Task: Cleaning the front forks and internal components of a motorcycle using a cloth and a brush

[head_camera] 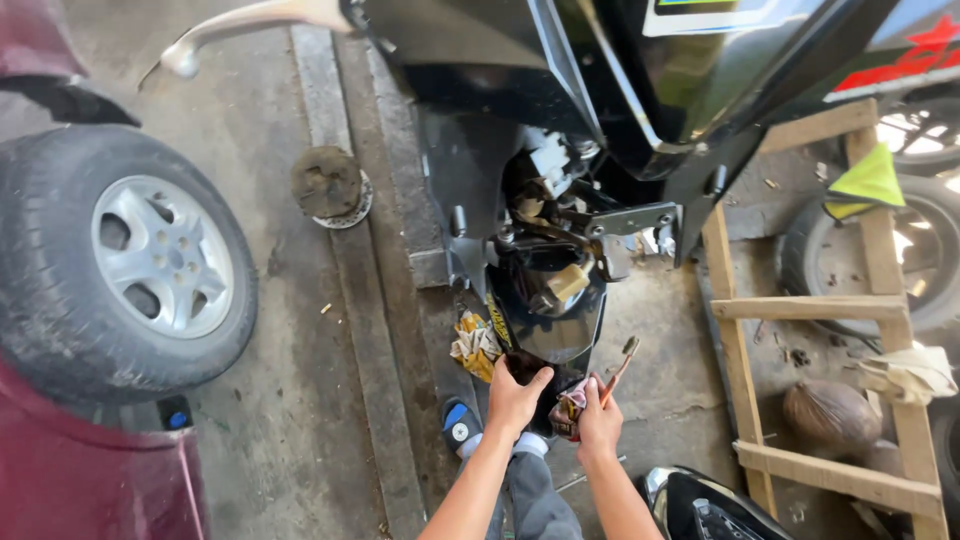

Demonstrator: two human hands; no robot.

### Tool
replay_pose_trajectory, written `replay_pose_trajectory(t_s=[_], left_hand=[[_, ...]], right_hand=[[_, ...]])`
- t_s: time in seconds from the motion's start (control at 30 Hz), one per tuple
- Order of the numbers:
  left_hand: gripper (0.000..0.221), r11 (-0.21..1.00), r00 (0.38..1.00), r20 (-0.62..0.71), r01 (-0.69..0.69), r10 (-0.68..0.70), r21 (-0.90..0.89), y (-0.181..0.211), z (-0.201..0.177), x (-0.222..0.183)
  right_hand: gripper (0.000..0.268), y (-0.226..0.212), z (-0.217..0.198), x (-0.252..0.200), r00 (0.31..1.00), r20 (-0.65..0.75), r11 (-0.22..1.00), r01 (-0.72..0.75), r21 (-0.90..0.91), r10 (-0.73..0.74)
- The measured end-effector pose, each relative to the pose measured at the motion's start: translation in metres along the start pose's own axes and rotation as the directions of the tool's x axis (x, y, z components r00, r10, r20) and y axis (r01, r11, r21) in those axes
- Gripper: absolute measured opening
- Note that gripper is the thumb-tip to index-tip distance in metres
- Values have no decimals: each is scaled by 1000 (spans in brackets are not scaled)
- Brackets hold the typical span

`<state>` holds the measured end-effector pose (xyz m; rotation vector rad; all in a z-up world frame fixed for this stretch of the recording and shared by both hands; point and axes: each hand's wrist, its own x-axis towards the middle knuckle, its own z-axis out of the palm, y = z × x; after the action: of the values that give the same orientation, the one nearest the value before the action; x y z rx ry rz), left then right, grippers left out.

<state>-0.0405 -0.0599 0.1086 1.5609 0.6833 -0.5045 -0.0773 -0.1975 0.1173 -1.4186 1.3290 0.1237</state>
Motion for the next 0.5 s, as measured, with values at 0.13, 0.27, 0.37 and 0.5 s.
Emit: replay_pose_trajectory(t_s=[0.13,0.27,0.37,0.5], left_hand=[[60,999,999,-45,-7,9,31,-16,41,-3],[74,989,988,-40,146,-147,-39,-3,84,-9],[78,984,975,-134,171,-175,-43,-14,126,-15],[78,985,967,-198,142,-158,-93,-14,169,-12]], right_hand=[[34,3,-21,31,996,-60,998,62,20,-60],[29,43,-42,116,929,-266,953,197,-229,-256],[30,24,-58,133,915,-245,935,267,-232,-322],[29,4,-73,159,912,-212,926,302,-226,-350]])
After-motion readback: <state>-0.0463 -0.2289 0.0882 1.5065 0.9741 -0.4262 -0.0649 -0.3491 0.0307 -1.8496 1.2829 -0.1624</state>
